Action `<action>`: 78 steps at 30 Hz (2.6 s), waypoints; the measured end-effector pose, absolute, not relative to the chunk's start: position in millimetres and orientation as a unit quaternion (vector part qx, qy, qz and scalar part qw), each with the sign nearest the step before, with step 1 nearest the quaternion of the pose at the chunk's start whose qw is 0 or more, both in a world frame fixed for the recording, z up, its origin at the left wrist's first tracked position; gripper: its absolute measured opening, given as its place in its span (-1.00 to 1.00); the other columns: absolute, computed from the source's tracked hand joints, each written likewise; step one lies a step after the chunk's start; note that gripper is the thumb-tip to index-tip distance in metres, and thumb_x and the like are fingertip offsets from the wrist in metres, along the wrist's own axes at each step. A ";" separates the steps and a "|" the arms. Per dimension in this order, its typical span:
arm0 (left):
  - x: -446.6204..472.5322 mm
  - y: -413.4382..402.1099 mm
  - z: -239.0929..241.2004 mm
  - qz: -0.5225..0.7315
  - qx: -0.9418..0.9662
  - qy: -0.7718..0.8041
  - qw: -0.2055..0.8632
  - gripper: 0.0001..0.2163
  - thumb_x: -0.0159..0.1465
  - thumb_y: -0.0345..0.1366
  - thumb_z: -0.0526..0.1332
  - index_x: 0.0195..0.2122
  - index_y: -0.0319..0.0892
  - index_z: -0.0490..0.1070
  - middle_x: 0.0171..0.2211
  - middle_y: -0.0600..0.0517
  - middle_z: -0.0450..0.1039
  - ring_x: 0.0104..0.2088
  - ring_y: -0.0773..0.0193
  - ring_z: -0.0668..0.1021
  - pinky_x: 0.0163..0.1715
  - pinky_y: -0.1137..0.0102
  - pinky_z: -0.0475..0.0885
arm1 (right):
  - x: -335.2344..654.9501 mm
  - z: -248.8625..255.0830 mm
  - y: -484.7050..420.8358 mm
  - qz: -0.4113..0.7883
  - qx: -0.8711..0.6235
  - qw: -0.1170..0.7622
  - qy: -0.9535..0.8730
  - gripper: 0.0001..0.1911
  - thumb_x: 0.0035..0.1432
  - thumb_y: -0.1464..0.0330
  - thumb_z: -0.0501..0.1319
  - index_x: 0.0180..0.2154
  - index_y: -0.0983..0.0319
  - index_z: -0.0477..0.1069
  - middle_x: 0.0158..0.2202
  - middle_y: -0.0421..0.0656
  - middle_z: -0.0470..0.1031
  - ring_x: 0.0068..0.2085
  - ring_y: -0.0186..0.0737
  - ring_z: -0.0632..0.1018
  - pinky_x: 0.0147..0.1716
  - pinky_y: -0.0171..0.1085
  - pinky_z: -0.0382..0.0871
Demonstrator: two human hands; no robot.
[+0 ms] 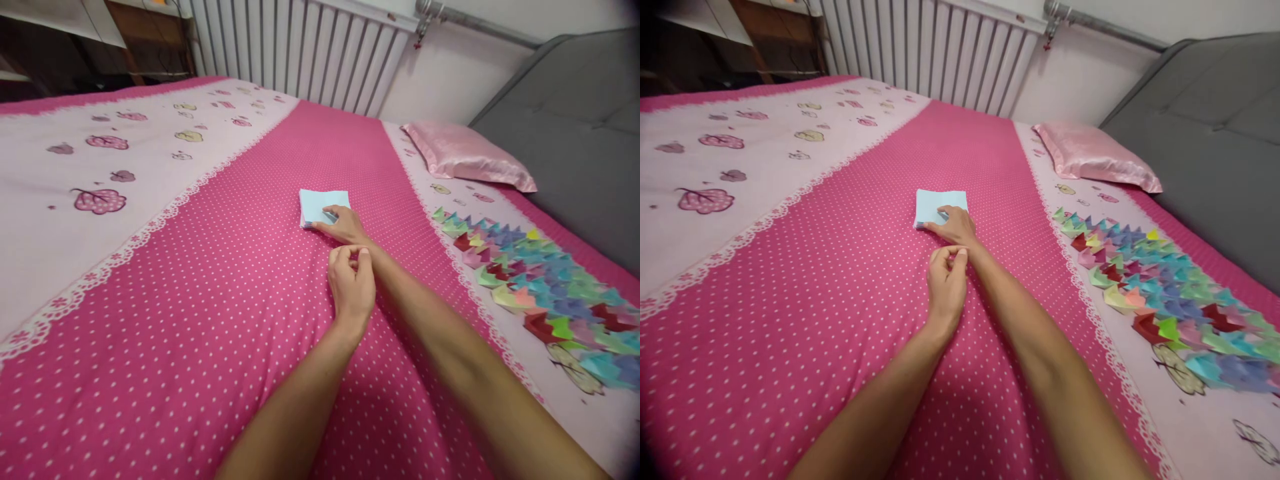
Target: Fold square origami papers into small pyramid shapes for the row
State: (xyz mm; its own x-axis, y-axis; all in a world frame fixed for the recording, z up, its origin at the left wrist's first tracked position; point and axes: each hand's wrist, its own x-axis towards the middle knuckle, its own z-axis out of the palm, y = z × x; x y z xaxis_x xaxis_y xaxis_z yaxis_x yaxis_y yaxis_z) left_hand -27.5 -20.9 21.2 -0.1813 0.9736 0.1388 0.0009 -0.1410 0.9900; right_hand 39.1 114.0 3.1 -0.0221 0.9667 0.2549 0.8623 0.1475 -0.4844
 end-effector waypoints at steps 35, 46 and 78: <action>-28.3 -22.1 23.9 0.612 0.512 0.487 0.356 -0.87 0.21 -0.37 0.06 -0.38 -0.20 0.39 -0.31 -0.01 0.34 -0.30 0.33 0.41 -0.28 0.43 0.31 | 27.1 -5.8 117.2 0.056 -0.587 0.331 -0.737 -0.53 -0.09 0.16 0.28 -0.11 0.21 0.43 -0.06 -0.07 0.46 -0.01 -0.09 0.43 0.00 -0.10 0.27; -28.1 -22.6 23.0 0.607 0.513 0.488 0.361 -0.87 0.21 -0.35 0.06 -0.37 -0.19 0.39 -0.31 -0.01 0.33 -0.30 0.33 0.42 -0.26 0.41 0.32 | 28.5 -9.3 114.0 0.068 -0.607 0.333 -0.718 -0.73 0.10 0.25 0.10 -0.23 0.15 0.50 -0.17 -0.16 0.52 -0.13 -0.18 0.48 -0.12 -0.20 0.30; -159.3 -139.3 63.5 0.458 0.722 0.490 0.172 -0.78 0.23 -0.20 0.02 -0.27 -0.19 0.38 -0.12 -0.09 0.30 -0.36 0.31 0.45 -0.38 0.35 0.42 | -10.2 1.5 -196.9 -0.068 -0.604 0.374 -0.701 -0.79 0.12 0.41 0.10 -0.36 0.04 0.49 -0.21 -0.20 0.54 -0.18 -0.12 0.45 0.06 0.04 0.06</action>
State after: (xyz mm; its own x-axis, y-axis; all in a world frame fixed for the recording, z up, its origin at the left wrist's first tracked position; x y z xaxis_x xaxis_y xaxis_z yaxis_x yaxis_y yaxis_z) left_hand -159.3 -139.3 63.5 0.1014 0.8645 0.4924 0.5498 -0.4612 0.6964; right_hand -10.2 -196.9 1.5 0.0092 0.7945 0.6072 0.8969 0.2619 -0.3563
